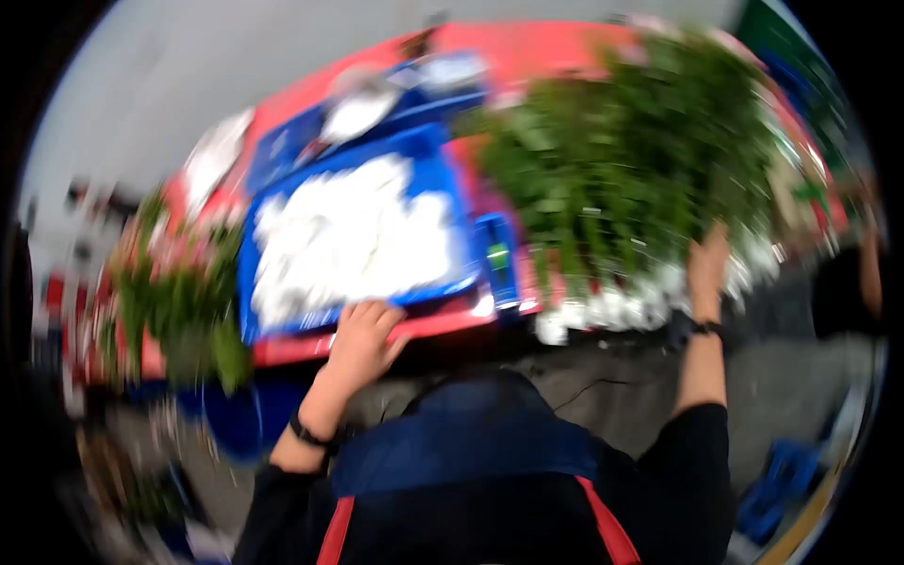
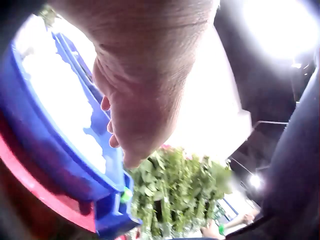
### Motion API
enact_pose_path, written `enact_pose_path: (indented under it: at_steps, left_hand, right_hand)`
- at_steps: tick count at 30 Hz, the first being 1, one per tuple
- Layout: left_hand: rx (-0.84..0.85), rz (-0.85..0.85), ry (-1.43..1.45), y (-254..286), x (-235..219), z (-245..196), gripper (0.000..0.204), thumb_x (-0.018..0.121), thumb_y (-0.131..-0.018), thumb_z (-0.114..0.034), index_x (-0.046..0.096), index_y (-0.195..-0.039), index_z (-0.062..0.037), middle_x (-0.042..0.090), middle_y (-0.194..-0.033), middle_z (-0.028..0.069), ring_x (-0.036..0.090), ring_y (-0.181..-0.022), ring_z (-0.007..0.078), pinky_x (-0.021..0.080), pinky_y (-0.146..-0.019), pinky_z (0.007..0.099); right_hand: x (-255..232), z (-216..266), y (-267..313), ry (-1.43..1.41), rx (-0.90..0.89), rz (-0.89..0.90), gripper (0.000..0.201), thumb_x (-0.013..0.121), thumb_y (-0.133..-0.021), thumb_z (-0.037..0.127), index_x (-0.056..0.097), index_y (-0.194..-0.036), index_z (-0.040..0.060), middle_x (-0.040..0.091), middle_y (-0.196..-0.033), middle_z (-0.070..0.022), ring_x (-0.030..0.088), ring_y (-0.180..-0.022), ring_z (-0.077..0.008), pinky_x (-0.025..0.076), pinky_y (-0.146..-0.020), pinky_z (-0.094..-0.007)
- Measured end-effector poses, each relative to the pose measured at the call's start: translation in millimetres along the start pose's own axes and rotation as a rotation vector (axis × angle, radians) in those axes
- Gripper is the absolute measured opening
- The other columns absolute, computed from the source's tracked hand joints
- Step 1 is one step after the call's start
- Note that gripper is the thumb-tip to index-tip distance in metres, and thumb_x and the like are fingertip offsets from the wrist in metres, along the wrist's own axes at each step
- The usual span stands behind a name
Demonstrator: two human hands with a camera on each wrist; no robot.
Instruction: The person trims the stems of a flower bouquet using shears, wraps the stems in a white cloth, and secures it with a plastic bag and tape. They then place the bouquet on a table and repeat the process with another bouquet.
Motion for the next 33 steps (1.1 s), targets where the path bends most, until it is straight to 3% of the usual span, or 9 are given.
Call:
enact_pose_path:
  at_steps: [4,5,6,8,14,18,22,27,33]
  left_hand:
    - [-0.325,-0.175,0.033,86.9,-9.0,89.3,0.026,0.069,-0.075,-0.02,0.061,-0.097,-0.0075,0.061,-0.093,0.0091,0.056,-0.093,0.0269,0.039,-0.08,0.0394]
    - [-0.418,-0.212,0.034,112.4,-14.0,112.2,0.026,0.068,-0.077,-0.02,0.061,-0.099,-0.0074,0.062,-0.093,0.01,0.057,-0.093,0.0278,0.041,-0.08,0.0407]
    - [-0.53,-0.208,0.04,135.4,-22.3,137.1,0.023,0.067,-0.078,-0.019,0.062,-0.097,-0.0065,0.063,-0.087,0.0117,0.059,-0.087,0.03,0.044,-0.076,0.0418]
    - [-0.725,-0.302,0.07,187.4,-41.6,191.0,0.021,0.067,-0.079,-0.017,0.066,-0.096,-0.0041,0.066,-0.09,0.0138,0.064,-0.084,0.0302,0.05,-0.074,0.0381]
    - [-1.103,-0.642,-0.029,344.7,-96.5,346.3,0.018,0.062,-0.084,-0.017,0.069,-0.096,-0.0042,0.068,-0.09,0.0173,0.067,-0.085,0.0308,0.052,-0.075,0.0357]
    - [-1.219,-0.77,-0.207,416.4,-128.5,472.0,0.019,0.061,-0.083,-0.014,0.069,-0.098,-0.0046,0.068,-0.093,0.0171,0.067,-0.087,0.0298,0.052,-0.078,0.0362]
    - [-1.222,-0.643,-0.259,421.2,-141.6,571.4,0.06,0.06,-0.077,-0.008,0.045,-0.135,-0.0037,0.05,-0.134,0.0152,0.046,-0.125,0.0323,0.038,-0.105,0.0375]
    - [-1.362,-0.317,-0.009,395.4,-131.2,626.4,0.069,0.07,-0.07,-0.018,0.046,-0.134,-0.0072,0.051,-0.133,0.0153,0.047,-0.124,0.0311,0.039,-0.104,0.0372]
    - [-1.016,-0.763,0.135,419.7,-143.7,626.1,0.058,0.082,-0.059,-0.024,0.061,-0.109,-0.0031,0.06,-0.113,0.0184,0.058,-0.105,0.033,0.047,-0.091,0.0388]
  right_hand:
    - [97.5,-72.2,-17.4,0.062,-0.018,0.224,0.044,0.056,-0.091,0.025,0.053,-0.118,-0.01,0.059,-0.106,-0.0289,0.057,-0.093,-0.0392,0.046,-0.083,-0.0455]
    - [71.6,-61.9,-18.5,-0.204,0.216,0.295,0.046,0.056,-0.092,0.028,0.054,-0.115,-0.0121,0.061,-0.097,-0.031,0.059,-0.086,-0.0435,0.047,-0.08,-0.0474]
    - [43.1,-43.6,-16.8,-0.061,0.021,0.049,0.048,0.053,-0.094,0.03,0.053,-0.115,-0.0123,0.061,-0.103,-0.0323,0.059,-0.09,-0.0459,0.047,-0.082,-0.0484]
    - [30.0,-45.2,-20.7,0.144,0.201,0.187,0.06,0.055,-0.09,0.044,0.055,-0.119,-0.0084,0.062,-0.105,-0.0306,0.06,-0.096,-0.0444,0.048,-0.082,-0.0493]
    - [-59.3,136.3,-24.4,0.243,-0.093,-0.145,0.053,0.051,-0.093,0.042,0.054,-0.128,0.0037,0.058,-0.124,-0.0172,0.055,-0.113,-0.0333,0.043,-0.096,-0.043]
    - [-92.0,309.3,5.7,0.009,-0.382,-0.103,0.046,0.052,-0.095,0.033,0.05,-0.132,0.0058,0.05,-0.134,-0.0155,0.047,-0.122,-0.032,0.038,-0.1,-0.0418]
    - [-124.8,435.6,46.6,-0.183,-0.566,-0.029,0.041,0.054,-0.095,0.017,0.048,-0.133,0.0036,0.046,-0.136,-0.0164,0.045,-0.124,-0.0308,0.038,-0.101,-0.0412]
    - [-143.6,508.8,84.7,-0.318,-0.604,0.116,0.043,0.056,-0.092,0.009,0.047,-0.133,0.0023,0.046,-0.136,-0.0168,0.045,-0.124,-0.032,0.037,-0.102,-0.0408]
    - [-137.8,548.0,104.5,-0.406,-0.608,0.198,0.043,0.058,-0.09,0.006,0.048,-0.132,0.0009,0.048,-0.133,-0.0181,0.046,-0.123,-0.0328,0.036,-0.102,-0.0398]
Point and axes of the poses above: each hand's wrist, its own y-axis away from the middle knuckle, its own x-axis out of the palm, z = x × y, the point moved 10 cm from there along -y, towards the middle knuckle
